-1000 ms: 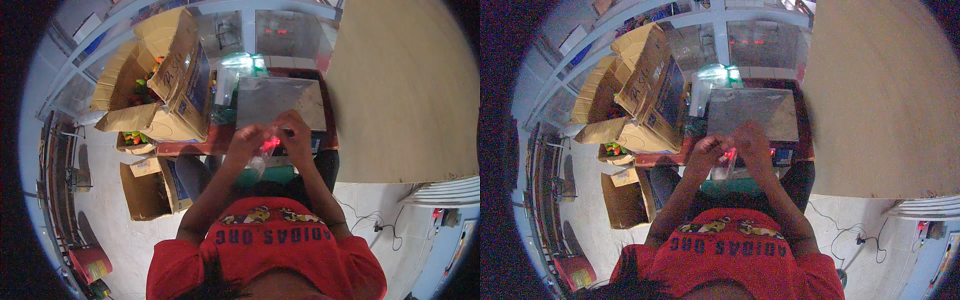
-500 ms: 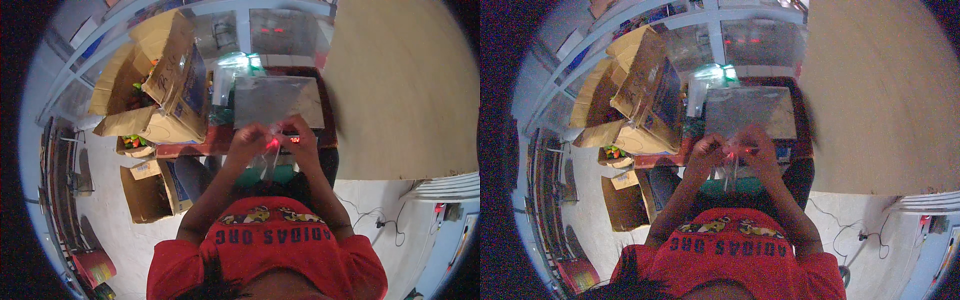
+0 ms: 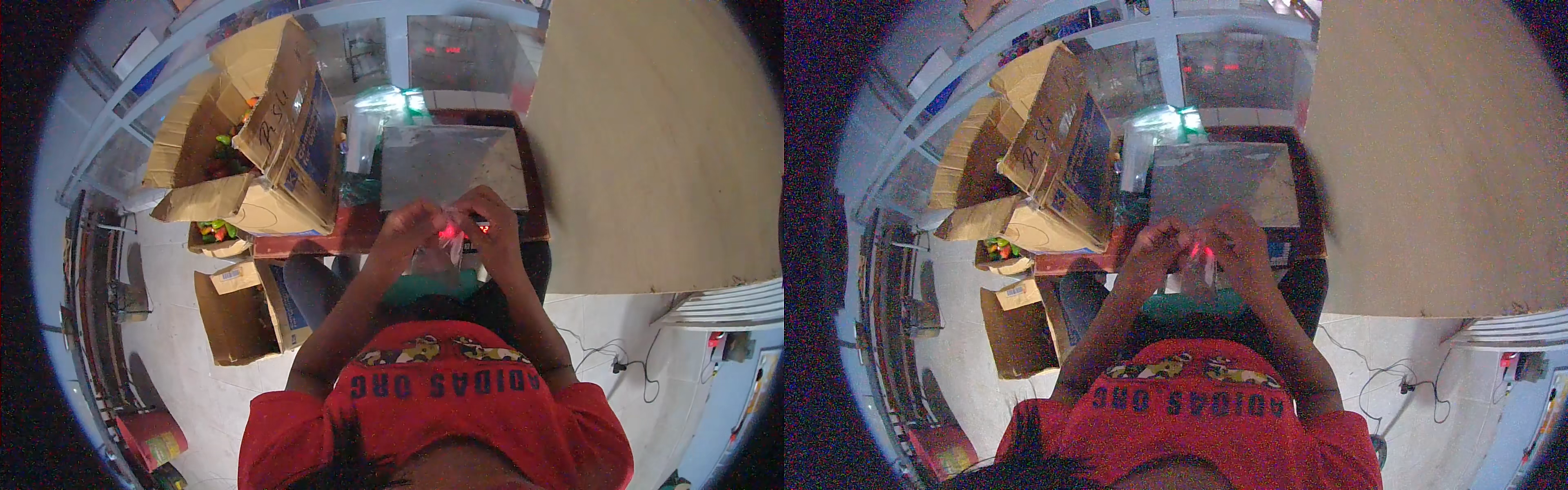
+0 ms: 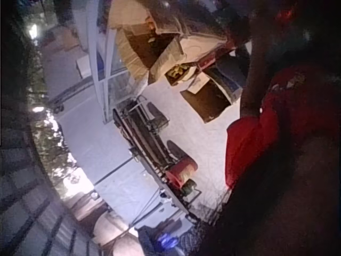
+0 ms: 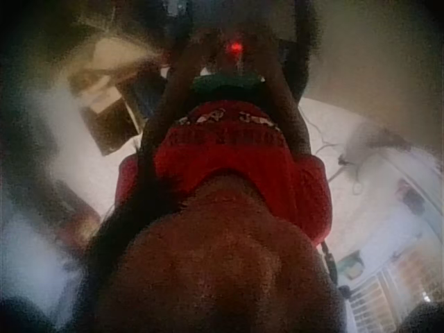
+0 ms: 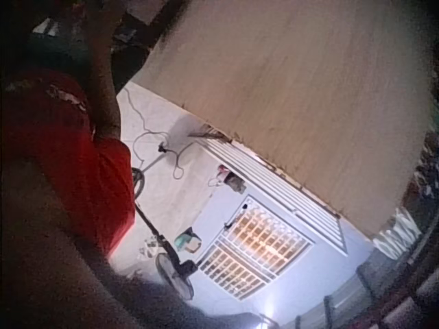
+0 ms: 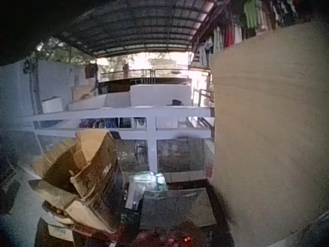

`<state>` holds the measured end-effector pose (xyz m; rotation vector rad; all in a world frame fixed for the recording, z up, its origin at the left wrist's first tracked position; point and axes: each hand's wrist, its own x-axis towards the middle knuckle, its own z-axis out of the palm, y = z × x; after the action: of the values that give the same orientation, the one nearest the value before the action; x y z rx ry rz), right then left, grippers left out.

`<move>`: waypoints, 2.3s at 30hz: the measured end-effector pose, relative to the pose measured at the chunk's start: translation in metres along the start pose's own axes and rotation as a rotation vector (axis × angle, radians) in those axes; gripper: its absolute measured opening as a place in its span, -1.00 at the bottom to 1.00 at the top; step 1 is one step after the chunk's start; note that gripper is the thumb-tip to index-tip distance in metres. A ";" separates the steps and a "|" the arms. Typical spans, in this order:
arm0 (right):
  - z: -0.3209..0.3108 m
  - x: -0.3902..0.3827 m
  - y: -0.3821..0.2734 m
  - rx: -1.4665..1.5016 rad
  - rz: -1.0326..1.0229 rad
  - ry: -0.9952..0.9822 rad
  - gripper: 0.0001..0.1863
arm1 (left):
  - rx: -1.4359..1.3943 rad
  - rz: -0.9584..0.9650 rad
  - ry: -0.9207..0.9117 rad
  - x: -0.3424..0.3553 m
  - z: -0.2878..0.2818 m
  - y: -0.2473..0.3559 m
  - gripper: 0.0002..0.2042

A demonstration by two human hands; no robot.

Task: The person weighs several peppers by placing them on a scale, then places the peppers into a plastic bag and ties it closed.

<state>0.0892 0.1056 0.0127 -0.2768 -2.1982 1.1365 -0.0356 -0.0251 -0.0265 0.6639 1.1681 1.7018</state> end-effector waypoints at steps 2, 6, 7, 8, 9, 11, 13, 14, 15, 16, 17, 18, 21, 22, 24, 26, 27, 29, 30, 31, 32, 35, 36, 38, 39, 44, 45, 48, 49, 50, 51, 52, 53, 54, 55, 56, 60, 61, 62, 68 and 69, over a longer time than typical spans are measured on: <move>-0.003 0.002 -0.005 0.013 0.036 -0.004 -0.90 | 0.007 0.051 -0.006 0.002 -0.007 -0.003 -0.88; -0.004 0.000 -0.008 -0.003 0.160 0.063 -0.86 | -0.051 0.147 -0.018 0.004 -0.005 0.005 -0.89; -0.004 0.000 -0.008 0.018 0.169 0.074 -0.83 | -0.031 0.132 0.029 0.004 0.000 0.008 -0.90; -0.003 0.000 -0.009 0.039 0.177 0.085 -0.80 | -0.031 0.132 0.030 0.003 0.005 0.010 -0.90; -0.002 0.000 -0.010 0.040 0.177 0.085 -0.80 | 0.097 0.116 0.054 0.003 0.011 0.011 -0.90; -0.001 0.000 -0.010 -0.038 0.157 0.085 -0.80 | 0.225 0.099 0.077 0.002 0.016 0.017 -0.90; -0.002 -0.001 -0.009 -0.015 0.173 0.070 -0.80 | 0.338 0.141 0.044 0.002 0.018 0.022 -0.92; -0.002 -0.001 -0.009 0.008 0.186 0.052 -0.81 | 0.337 0.141 0.044 0.003 0.016 0.021 -0.92; -0.002 -0.002 -0.008 0.008 0.186 0.052 -0.81 | 0.356 0.144 0.075 0.006 0.014 0.018 -0.92; -0.002 -0.003 -0.004 -0.004 0.183 0.062 -0.83 | 0.374 0.147 0.106 0.007 0.012 0.016 -0.92; -0.003 -0.003 -0.001 -0.016 0.181 0.072 -0.85 | 0.374 0.146 0.105 0.007 0.011 0.014 -0.92; -0.003 -0.004 0.002 -0.016 0.182 0.073 -0.85 | 0.287 0.132 0.097 0.008 0.011 0.013 -0.92; -0.003 -0.004 0.007 -0.058 0.191 0.090 -0.90 | 0.213 0.079 0.141 0.005 0.017 0.022 -0.92; -0.004 -0.003 0.006 -0.025 0.206 0.102 -0.90 | 0.225 0.043 0.196 0.004 0.019 0.025 -0.91; -0.001 -0.001 0.005 0.012 0.217 0.107 -0.91 | 0.278 0.129 0.159 0.006 0.010 0.016 -0.91; 0.001 -0.002 0.010 0.184 0.227 0.085 -0.93 | 0.330 0.213 0.116 0.007 0.009 0.014 -0.91; 0.002 -0.003 0.012 0.182 0.228 0.087 -0.93 | 0.377 0.200 0.110 0.007 0.012 0.018 -0.90; 0.004 -0.004 0.014 0.140 0.179 0.010 -0.93 | 0.425 0.187 0.106 0.009 0.013 0.019 -0.89; 0.004 -0.004 0.014 0.141 0.178 0.009 -0.93 | 0.414 0.191 0.132 0.009 0.010 0.019 -0.88; 0.004 -0.004 0.013 0.113 0.183 -0.003 -0.92 | 0.403 0.196 0.159 0.010 0.008 0.019 -0.87; 0.004 -0.004 0.012 0.084 0.190 -0.014 -0.92 | 0.403 0.195 0.158 0.011 0.006 0.019 -0.87; 0.004 -0.005 0.010 0.116 0.229 -0.015 -0.93 | 0.294 0.169 0.170 0.013 0.003 0.016 -0.85; 0.005 -0.005 0.011 0.117 0.227 -0.016 -0.93 | 0.258 0.195 0.197 0.015 0.004 0.011 -0.86; 0.008 -0.006 0.013 0.118 0.249 0.032 -0.94 | 0.221 0.221 0.224 0.015 0.006 0.003 -0.86; 0.009 -0.007 0.012 0.118 0.250 0.031 -0.94 | 0.279 0.255 0.186 0.013 0.008 0.000 -0.87; 0.008 -0.008 0.016 0.110 0.240 0.074 -0.94 | 0.430 0.045 0.093 0.010 0.007 0.008 -0.88; 0.008 -0.008 0.015 0.111 0.238 0.072 -0.94 | 0.496 0.097 0.163 0.010 0.007 0.007 -0.86; 0.007 -0.010 0.010 0.251 0.334 0.019 -0.93 | 0.669 0.212 0.285 0.011 0.011 0.009 -0.84; 0.007 -0.011 0.010 0.407 0.340 -0.018 -0.93 | 0.776 0.275 0.336 0.012 0.013 0.011 -0.84; 0.007 -0.012 0.009 0.562 0.345 -0.055 -0.92 | 0.776 0.276 0.337 0.014 0.013 0.010 -0.84; 0.007 -0.013 0.011 0.562 0.345 -0.056 -0.92 | 0.819 0.313 0.362 0.016 0.013 0.009 -0.85; 0.009 -0.014 0.015 0.644 0.389 -0.090 -0.93 | 0.862 0.350 0.387 0.018 0.012 0.008 -0.85; 0.010 -0.015 0.018 0.726 0.434 -0.126 -0.93 | 0.862 0.350 0.388 0.020 0.012 0.007 -0.85; 0.011 -0.016 0.020 0.727 0.433 -0.127 -0.93 | 0.885 0.393 0.401 0.022 0.011 0.006 -0.84; 0.012 -0.017 0.021 0.686 0.436 -0.080 -0.92 | 0.909 0.436 0.415 0.024 0.010 0.005 -0.83; 0.013 -0.018 0.023 0.643 0.441 -0.031 -0.91 | 0.908 0.435 0.414 0.027 0.007 0.005 -0.83; 0.020 -0.018 0.026 0.695 0.419 0.026 -0.89 | 0.945 0.401 0.328 0.029 -0.002 0.007 -0.85; 0.020 -0.017 0.024 0.766 0.454 0.049 -0.88 | 0.908 0.402 0.303 0.028 -0.002 0.007 -0.86; 0.020 -0.015 0.021 0.836 0.489 0.073 -0.88 | 0.908 0.401 0.303 0.026 -0.001 0.007 -0.86; 0.013 -0.016 0.031 0.646 0.591 0.027 -0.91 | 1.012 0.476 0.390 0.027 -0.011 0.003 -0.91; 0.013 -0.017 0.031 0.646 0.593 0.027 -0.91 | 0.890 0.415 0.334 0.031 -0.011 0.007 -0.92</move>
<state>0.0907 0.1081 -0.0247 -0.6705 -1.6342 2.0671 -0.0606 -0.0022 -0.0264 1.2513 2.1849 1.6054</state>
